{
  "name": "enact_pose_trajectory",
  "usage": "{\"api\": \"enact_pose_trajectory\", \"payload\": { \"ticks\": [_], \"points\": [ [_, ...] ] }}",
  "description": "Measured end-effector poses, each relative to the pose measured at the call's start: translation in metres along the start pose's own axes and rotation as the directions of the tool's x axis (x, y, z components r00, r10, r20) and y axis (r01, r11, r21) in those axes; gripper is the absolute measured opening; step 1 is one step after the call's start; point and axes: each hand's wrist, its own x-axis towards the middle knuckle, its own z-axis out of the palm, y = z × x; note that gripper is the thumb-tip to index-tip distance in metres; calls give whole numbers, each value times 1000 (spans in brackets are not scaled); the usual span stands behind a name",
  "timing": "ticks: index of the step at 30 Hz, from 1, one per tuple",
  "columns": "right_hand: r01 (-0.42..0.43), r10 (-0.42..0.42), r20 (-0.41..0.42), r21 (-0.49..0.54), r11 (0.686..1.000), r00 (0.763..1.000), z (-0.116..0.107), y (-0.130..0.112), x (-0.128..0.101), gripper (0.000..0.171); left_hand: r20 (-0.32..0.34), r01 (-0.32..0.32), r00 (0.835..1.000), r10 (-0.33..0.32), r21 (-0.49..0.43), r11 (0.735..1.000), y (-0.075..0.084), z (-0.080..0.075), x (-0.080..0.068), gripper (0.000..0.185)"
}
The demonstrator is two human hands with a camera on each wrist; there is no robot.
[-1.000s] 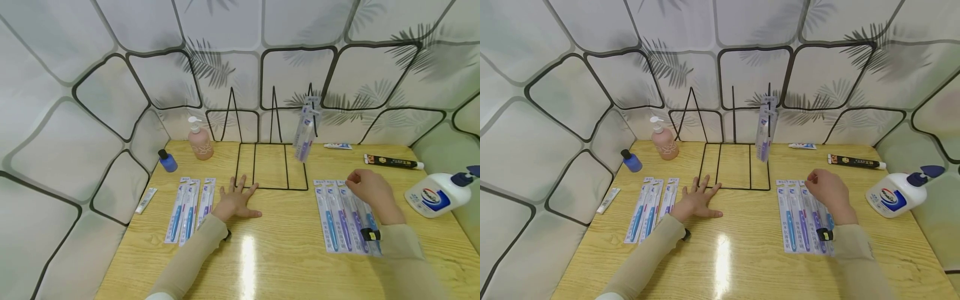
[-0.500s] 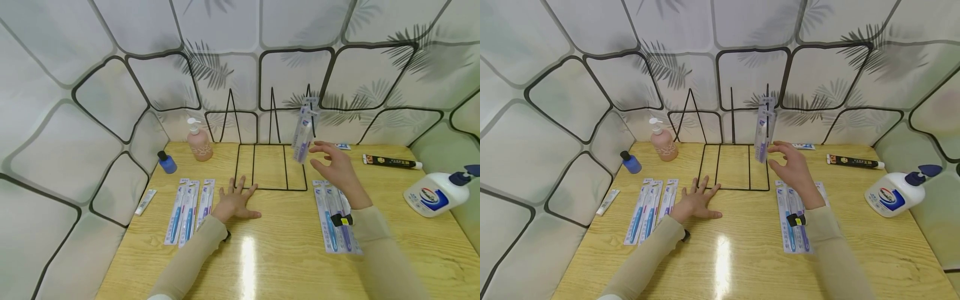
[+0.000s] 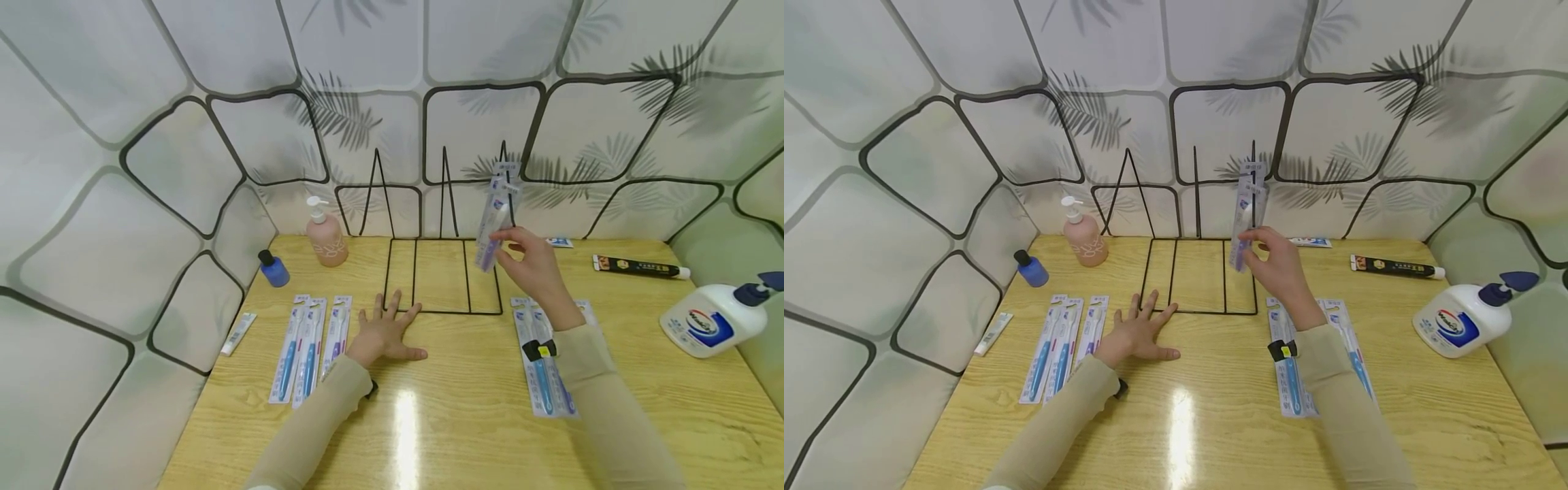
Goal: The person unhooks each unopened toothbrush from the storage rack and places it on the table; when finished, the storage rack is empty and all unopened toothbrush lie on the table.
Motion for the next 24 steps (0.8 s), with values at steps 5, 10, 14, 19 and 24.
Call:
{"api": "enact_pose_trajectory", "payload": {
  "ticks": [5, 10, 14, 19, 24],
  "points": [
    [-8, 8, -13, 6, 1000, 1000, -2, -3, -1, 23, -3, 0, 1000, 0, 10, 1000, 0, 0, 0, 104],
    [-23, 23, -13, -5, 1000, 1000, -6, -2, -5, 23, -5, 4, 1000, -4, 15, 1000, 0, 0, -1, 104],
    [-24, 23, -27, -16, 1000, 999, -13, 0, -9, 22, -5, 4, 1000, -4, 15, 1000, 0, 0, 0, 103],
    [-39, 35, -66, -65, 997, 997, -25, 2, -18, 20, -5, 2, 1000, -2, 10, 1000, 1, 0, 0, 103],
    [-49, 32, -117, -146, 988, 993, -39, 12, -28, 16, -8, 3, 1000, -3, 12, 1000, 0, 1, 1, 104]
  ]
}}
